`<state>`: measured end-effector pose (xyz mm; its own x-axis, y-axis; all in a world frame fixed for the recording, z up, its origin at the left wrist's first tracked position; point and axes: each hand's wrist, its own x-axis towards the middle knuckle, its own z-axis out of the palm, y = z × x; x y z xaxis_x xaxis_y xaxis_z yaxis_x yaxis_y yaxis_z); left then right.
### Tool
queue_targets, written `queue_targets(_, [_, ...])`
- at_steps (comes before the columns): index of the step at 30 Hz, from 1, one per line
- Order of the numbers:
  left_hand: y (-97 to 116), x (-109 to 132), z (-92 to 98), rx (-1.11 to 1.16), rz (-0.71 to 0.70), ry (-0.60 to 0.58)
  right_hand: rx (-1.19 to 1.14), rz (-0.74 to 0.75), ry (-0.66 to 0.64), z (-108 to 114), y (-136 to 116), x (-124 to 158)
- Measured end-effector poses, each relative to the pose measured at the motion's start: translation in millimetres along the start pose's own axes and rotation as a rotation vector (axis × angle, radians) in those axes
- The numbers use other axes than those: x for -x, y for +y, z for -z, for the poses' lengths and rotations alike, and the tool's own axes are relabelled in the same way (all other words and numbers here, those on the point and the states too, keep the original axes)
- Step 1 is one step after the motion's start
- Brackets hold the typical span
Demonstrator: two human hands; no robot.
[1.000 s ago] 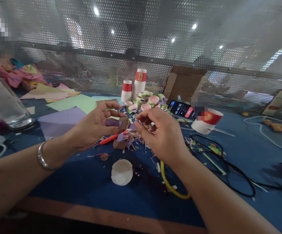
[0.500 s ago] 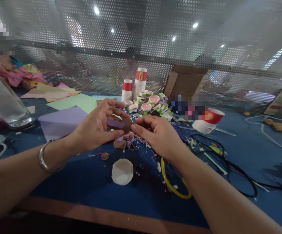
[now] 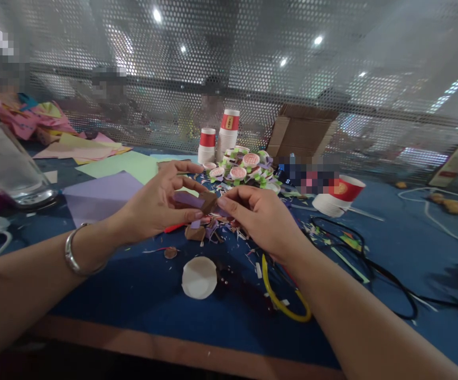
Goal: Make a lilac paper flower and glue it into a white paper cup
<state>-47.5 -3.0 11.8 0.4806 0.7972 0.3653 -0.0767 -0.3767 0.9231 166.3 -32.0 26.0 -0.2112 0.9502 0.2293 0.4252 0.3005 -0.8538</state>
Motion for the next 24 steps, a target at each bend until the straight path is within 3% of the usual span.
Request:
queue_targets(8, [1, 1, -2.2, -0.006, 0.057, 0.017, 0.031, 0.04, -0.006, 2, 1, -1])
queue_targets(11, [2, 2, -0.5, 0.014, 0.169, 0.073, 0.042, 0.061, 0.055, 4, 3, -2])
queue_targets(13, [3, 1, 3.8, -0.09, 0.268, 0.079, 0.038, 0.078, 0.139, 6, 7, -3])
queue_targets(17, [7, 1, 11.6, -0.441, 0.326, -0.168, -0.059, 0.088, 0.27, 10, 14, -5])
queue_targets(20, [15, 4, 8.9, -0.566, 0.373, -0.366, -0.143, 0.085, 0.3, 11, 15, -7])
queue_targets(24, [26, 11, -1.4, -0.728, 0.315, -0.504, -0.16, 0.072, 0.287, 11, 16, -8])
